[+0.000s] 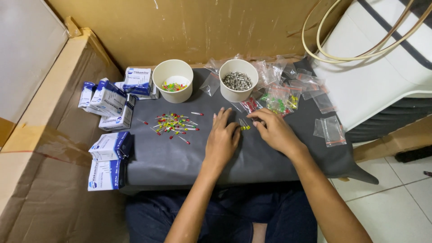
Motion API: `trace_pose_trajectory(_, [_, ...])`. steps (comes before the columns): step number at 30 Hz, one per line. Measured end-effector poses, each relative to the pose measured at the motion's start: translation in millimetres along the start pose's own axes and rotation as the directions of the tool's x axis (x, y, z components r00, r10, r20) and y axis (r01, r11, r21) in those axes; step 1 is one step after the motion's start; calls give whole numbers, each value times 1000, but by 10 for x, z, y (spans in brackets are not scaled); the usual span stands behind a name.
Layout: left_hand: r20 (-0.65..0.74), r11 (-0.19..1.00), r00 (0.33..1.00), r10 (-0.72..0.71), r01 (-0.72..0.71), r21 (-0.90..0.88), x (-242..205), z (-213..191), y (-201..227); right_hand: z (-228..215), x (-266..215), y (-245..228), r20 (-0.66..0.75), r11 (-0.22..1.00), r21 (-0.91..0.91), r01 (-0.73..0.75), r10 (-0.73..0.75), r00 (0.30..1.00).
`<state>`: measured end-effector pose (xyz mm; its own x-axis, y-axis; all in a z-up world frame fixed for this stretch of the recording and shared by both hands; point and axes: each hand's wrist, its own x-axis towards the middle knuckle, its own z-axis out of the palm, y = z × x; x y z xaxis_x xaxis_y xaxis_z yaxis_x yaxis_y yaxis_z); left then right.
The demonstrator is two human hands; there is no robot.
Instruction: Sorting and bagging small electronic components (LEDs) into individual plastic bags on a workspace table.
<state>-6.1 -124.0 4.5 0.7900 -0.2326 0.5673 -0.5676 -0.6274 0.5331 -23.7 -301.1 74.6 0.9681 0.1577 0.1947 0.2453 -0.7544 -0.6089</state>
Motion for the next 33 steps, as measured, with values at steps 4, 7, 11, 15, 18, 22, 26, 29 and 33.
trace_pose_trajectory(4, [-73, 998, 996, 55, -52, 34, 21, 27, -37, 65, 52, 50, -66, 998, -54, 24, -27, 997])
trace_pose_trajectory(7, [-114, 997, 991, 73, -69, 34, 32, -38, -55, 147, 94, 64, -117, 996, -75, 55, -63, 991])
trace_pose_trajectory(11, [-140, 995, 987, 73, -63, 72, 47, -211, -151, 277, 168, 54, -161, 986, -99, 133, -148, 976])
trace_pose_trajectory(15, [-146, 993, 989, 34, -17, 115, -38, -448, -325, 485, 265, -12, -144, 972, -176, 156, -182, 973])
trace_pose_trajectory(18, [-170, 984, 985, 19, 12, 179, -124, -692, -517, 618, 379, -246, -116, 968, -175, 178, -200, 973])
trace_pose_trajectory(22, [-173, 976, 985, 9, 28, 215, -195, -955, -724, 828, 500, -567, -64, 976, -131, 174, -183, 981])
trace_pose_trajectory(26, [-214, 988, 974, -73, 100, 121, -275, -1118, -879, 978, 565, -941, 49, 974, -21, 226, -225, 973])
trace_pose_trajectory(29, [-230, 991, 967, -113, 127, 48, -294, -1200, -949, 1055, 638, -1108, 121, 979, 7, 202, -202, 972])
trace_pose_trajectory(33, [-164, 980, 972, -169, 184, 81, -334, -1318, -1094, 1197, 757, -1125, 200, 984, -58, 171, -157, 967])
